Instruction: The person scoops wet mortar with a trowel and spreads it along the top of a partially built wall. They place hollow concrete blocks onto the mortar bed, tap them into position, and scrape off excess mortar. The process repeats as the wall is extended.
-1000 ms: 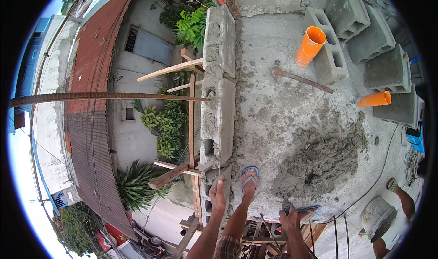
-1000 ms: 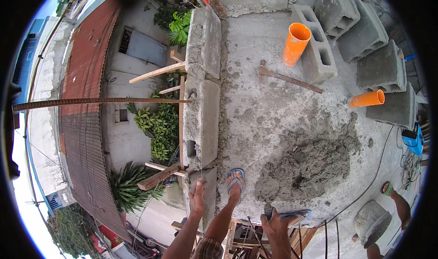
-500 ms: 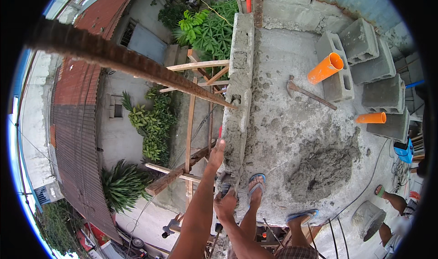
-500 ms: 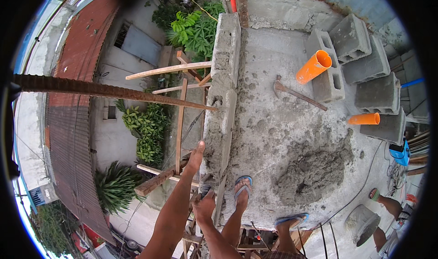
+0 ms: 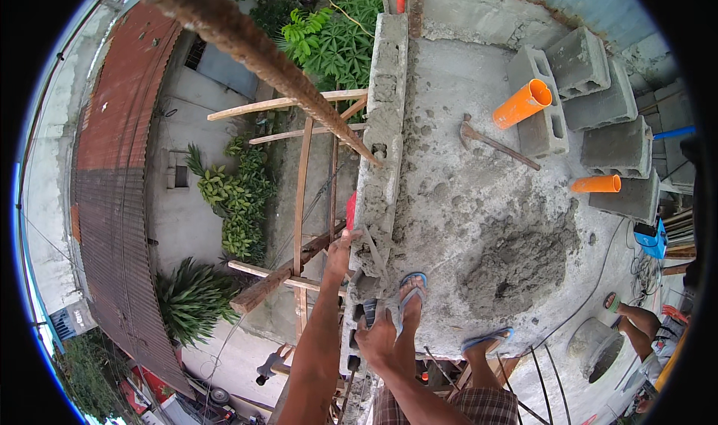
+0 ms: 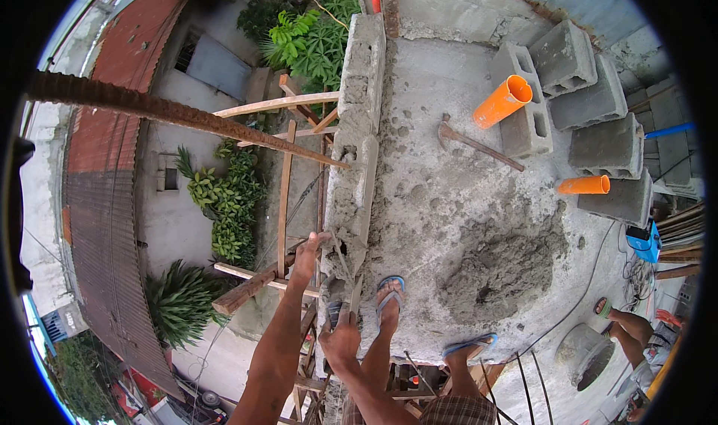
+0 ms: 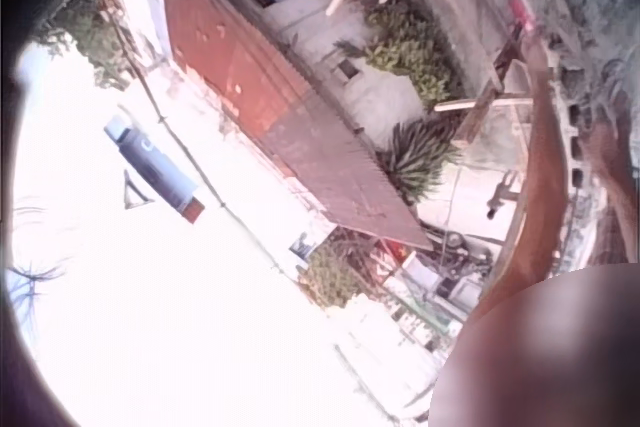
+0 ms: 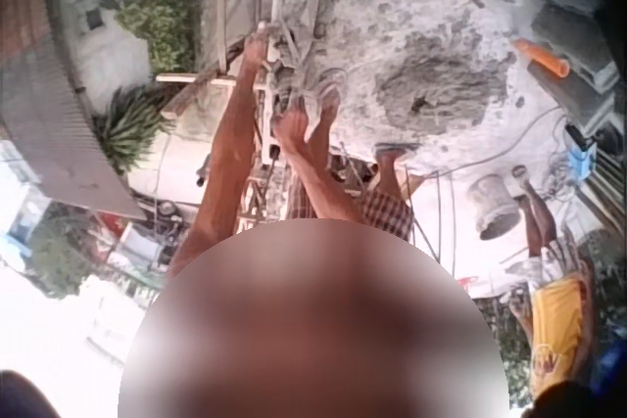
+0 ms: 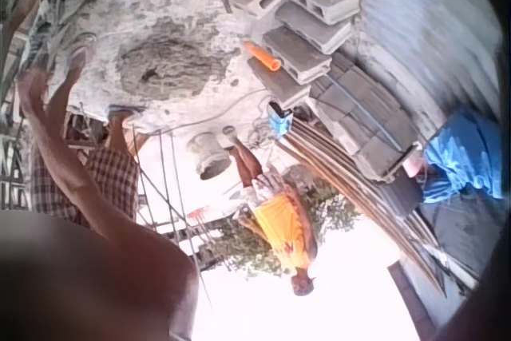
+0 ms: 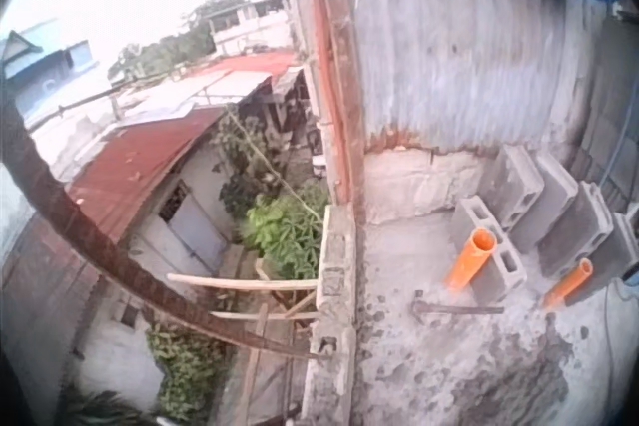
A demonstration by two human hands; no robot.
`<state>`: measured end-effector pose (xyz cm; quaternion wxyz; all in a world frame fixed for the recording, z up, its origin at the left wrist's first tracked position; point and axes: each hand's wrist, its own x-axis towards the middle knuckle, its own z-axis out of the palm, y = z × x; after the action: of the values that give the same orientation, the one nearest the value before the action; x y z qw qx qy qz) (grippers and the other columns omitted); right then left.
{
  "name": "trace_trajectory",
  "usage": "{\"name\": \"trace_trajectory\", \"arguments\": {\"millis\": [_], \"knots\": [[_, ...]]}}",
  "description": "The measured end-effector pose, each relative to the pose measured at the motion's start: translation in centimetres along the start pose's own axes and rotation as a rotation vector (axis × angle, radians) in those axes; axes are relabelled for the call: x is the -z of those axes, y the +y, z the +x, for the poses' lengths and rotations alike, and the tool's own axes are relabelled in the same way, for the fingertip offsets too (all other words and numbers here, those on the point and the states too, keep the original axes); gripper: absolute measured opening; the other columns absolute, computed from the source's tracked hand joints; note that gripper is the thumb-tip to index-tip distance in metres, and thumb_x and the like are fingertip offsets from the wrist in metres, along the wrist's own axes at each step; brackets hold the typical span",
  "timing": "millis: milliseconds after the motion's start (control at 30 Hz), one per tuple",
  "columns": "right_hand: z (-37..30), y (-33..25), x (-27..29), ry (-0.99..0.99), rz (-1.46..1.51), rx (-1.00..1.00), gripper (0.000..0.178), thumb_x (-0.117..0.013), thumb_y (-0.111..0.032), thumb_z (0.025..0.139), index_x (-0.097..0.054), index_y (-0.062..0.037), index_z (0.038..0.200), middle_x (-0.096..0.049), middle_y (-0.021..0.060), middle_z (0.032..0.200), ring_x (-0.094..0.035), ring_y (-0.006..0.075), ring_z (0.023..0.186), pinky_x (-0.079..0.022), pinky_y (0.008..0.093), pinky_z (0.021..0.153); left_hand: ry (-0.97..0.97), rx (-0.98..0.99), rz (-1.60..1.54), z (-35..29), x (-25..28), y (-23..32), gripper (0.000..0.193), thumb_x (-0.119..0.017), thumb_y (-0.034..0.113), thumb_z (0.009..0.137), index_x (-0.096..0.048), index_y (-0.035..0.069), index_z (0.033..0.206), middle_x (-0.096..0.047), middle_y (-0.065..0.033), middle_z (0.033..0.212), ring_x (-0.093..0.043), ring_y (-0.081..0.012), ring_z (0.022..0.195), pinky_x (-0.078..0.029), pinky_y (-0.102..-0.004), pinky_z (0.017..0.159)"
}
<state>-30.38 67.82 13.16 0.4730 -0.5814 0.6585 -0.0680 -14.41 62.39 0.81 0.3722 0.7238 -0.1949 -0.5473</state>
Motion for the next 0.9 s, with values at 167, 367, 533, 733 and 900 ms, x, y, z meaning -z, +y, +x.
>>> {"name": "trace_trajectory", "arguments": {"millis": [167,367,533,733,900], "knots": [[10.1,0.5,4.6,0.023,-0.395,0.239,0.041,-0.07,-0.015,0.07,-0.059,0.0021,0.105,-0.059,0.0208,0.097,-0.065,0.0407,0.079,-0.054,0.0489,0.067,0.033,-0.22,-0.01,0.5,0.8,-2.1,0.066,-0.035,0.053,0.1,-0.05,-0.002,0.134,-0.054,-0.0163,0.134,-0.041,-0.0291,0.132,-0.028,-0.0424,0.111],[6.0,7.0,1.3,0.171,-0.375,0.407,0.035,-0.069,-0.015,0.069,-0.06,0.0056,0.096,-0.062,0.026,0.096,-0.064,0.0431,0.087,-0.053,0.049,0.073,0.135,-0.063,-0.09,0.7,-0.8,-4.0,0.069,-0.039,0.056,0.097,-0.055,-0.004,0.128,-0.059,-0.0166,0.127,-0.05,-0.0274,0.122,-0.034,-0.0375,0.106],[0.2,9.7,-2.1,0.094,-0.142,0.117,0.049,-0.068,-0.014,0.069,-0.057,0.0073,0.112,-0.06,0.0335,0.103,-0.062,0.0454,0.095,-0.051,0.0503,0.078,0.367,0.308,-0.259,-2.2,-0.9,-5.6,0.068,-0.035,0.054,0.099,-0.051,-0.003,0.132,-0.053,-0.0183,0.134,-0.046,-0.0284,0.126,-0.033,-0.0377,0.107],[-1.5,7.2,0.3,-0.01,-0.234,0.148,0.06,-0.067,-0.011,0.067,-0.051,0.0067,0.122,-0.058,0.0359,0.106,-0.057,0.0477,0.103,-0.047,0.0493,0.089,0.118,0.565,-0.708,-4.9,-4.4,-6.5,0.085,-0.043,0.067,0.09,-0.021,0.011,0.15,-0.029,-0.0215,0.15,-0.036,-0.0468,0.131,-0.028,-0.062,0.106],[11.6,4.7,5.1,-0.022,-0.321,0.223,0.041,-0.067,-0.012,0.069,-0.058,-0.0005,0.106,-0.062,0.0208,0.095,-0.063,0.0398,0.088,-0.051,0.0476,0.073,0.134,0.581,-0.537,-1.4,-2.0,-0.2,0.092,-0.039,0.071,0.089,-0.025,0.002,0.148,-0.033,-0.0255,0.147,-0.04,-0.0444,0.13,-0.031,-0.0589,0.105]]}}
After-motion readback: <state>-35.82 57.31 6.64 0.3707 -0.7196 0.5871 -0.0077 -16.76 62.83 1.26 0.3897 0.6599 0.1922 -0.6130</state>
